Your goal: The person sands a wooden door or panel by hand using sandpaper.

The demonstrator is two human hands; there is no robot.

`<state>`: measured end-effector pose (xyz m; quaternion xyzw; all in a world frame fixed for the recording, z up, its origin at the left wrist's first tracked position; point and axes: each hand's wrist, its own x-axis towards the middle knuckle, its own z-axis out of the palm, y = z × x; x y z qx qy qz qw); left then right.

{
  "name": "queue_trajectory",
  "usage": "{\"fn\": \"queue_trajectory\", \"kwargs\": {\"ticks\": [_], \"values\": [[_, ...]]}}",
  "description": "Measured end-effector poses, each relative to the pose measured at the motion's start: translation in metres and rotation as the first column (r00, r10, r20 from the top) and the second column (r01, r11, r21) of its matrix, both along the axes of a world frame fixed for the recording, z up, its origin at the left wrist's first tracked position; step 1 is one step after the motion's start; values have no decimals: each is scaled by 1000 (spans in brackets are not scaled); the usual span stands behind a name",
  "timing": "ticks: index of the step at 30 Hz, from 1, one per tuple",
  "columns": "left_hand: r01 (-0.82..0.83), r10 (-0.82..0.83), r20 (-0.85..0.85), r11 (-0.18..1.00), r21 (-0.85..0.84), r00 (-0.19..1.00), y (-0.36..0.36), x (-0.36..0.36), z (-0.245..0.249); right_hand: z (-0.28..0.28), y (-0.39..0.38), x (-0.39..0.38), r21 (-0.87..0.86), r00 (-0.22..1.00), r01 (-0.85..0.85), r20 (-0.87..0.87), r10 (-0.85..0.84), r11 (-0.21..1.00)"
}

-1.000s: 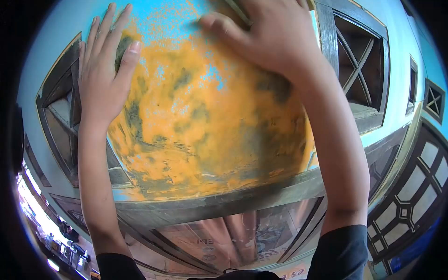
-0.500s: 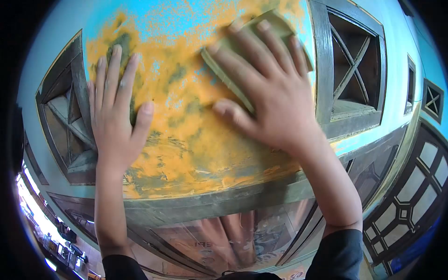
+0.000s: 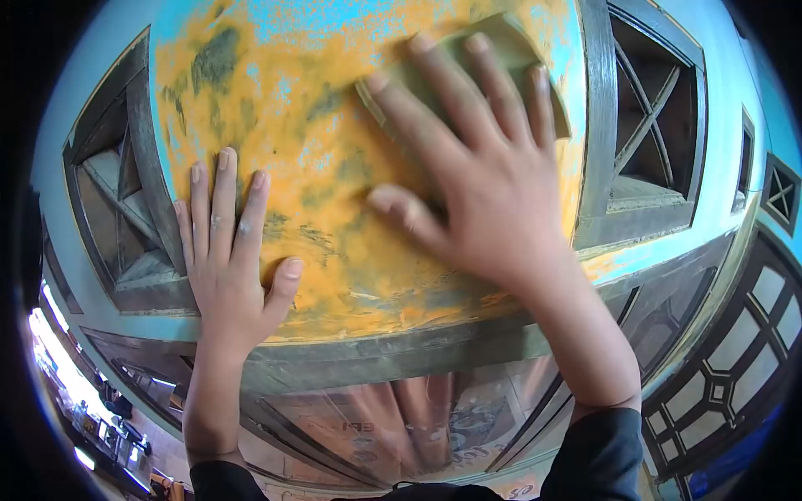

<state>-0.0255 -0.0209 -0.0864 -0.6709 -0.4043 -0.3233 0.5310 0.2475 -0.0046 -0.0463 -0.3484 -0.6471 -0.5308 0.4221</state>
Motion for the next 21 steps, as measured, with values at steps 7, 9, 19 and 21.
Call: {"fn": "queue_trajectory", "kwargs": {"ticks": [7,9,19,21], "values": [[15,-15,12,1000,-17,1000,0,1,-27,-69,-5,-3,-116,987,31,162,-12,993],[25,-25,8,1000,-17,1000,1,0,-34,-67,-5,7,-95,996,40,80,-32,995],[30,-30,21,999,-24,999,1,1,-38,-70,-5,10,-89,996,61,-59,-66,994],[29,-29,17,999,-20,999,1,1,-37,-71,-5,10,-84,995,62,-68,-68,995]]}}
